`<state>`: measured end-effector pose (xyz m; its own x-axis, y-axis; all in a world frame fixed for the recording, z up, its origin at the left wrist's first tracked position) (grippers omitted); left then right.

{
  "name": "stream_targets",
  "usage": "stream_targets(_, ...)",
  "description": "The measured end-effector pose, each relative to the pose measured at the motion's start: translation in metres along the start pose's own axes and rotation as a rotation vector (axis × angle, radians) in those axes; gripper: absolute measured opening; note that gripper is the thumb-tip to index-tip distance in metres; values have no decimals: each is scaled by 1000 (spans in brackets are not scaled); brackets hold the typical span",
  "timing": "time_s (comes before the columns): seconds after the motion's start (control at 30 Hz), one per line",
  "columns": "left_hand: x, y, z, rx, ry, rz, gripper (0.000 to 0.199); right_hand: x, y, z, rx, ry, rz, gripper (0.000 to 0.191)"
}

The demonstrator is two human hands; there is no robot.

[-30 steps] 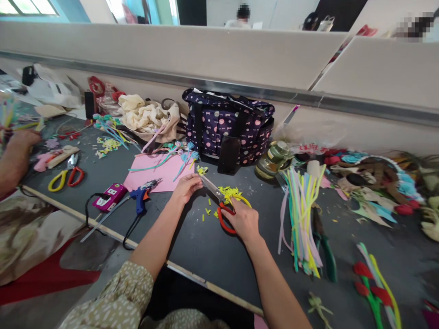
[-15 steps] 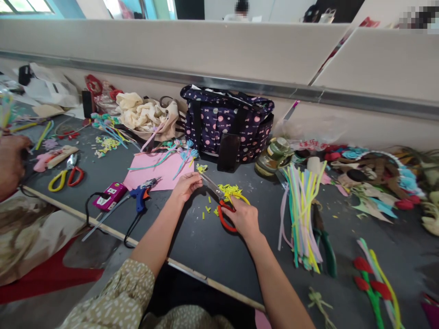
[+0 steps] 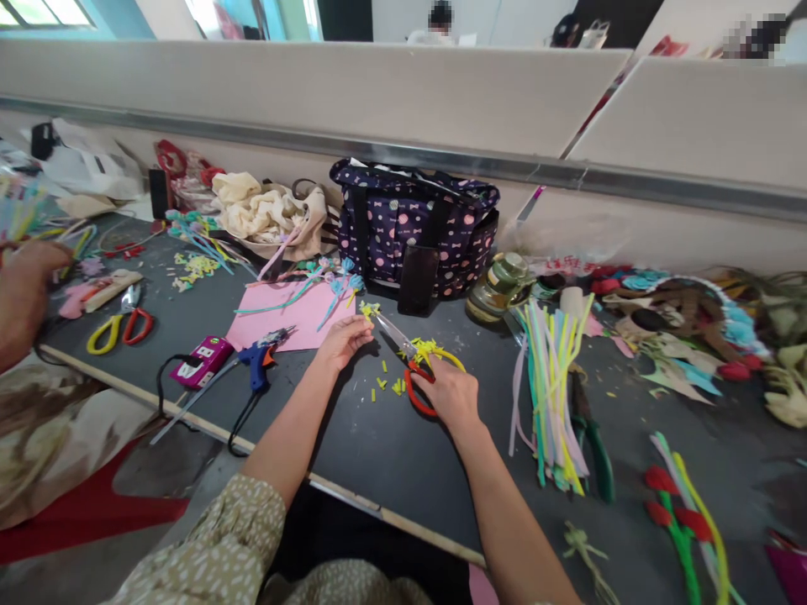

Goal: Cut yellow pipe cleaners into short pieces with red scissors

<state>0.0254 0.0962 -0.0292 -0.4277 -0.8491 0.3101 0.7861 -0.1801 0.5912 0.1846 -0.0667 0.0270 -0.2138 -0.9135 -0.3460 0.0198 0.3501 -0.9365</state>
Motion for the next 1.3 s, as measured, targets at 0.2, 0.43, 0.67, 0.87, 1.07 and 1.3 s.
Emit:
stream_targets(0.2, 3, 5, 5, -47, 24, -22, 29, -1, -2, -1, 63, -11, 11, 42)
stream_targets(0.43, 15, 26, 7, -411, 83, -214, 22, -4, -11, 4, 96, 13, 14, 37)
stream_targets(0.67, 20, 51, -22, -690, 114, -344, 16, -3, -8, 10, 56, 21, 29, 39)
stream_targets(0.87, 13, 26, 19, -732, 246, -171, 13, -1, -5, 17, 84, 49, 16, 42)
stream_targets(1.07, 7, -1, 34, -725, 157, -63, 12, 0, -3, 20, 71, 55, 16, 43)
stream_targets(1.3, 8, 22, 24, -623, 227, -146, 17, -1, -5, 14, 93, 43, -22, 41)
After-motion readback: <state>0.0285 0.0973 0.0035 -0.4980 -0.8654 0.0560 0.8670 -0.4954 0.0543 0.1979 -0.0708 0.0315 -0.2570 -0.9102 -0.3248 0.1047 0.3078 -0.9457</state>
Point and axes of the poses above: each hand's wrist, its own x-axis away from the middle knuckle, its own y-axis out of the palm, z = x × y, the point moved 10 cm from there along -x, towards the middle knuckle, and after that the axes turned 8 degrees about x, right-handed, at the moved point
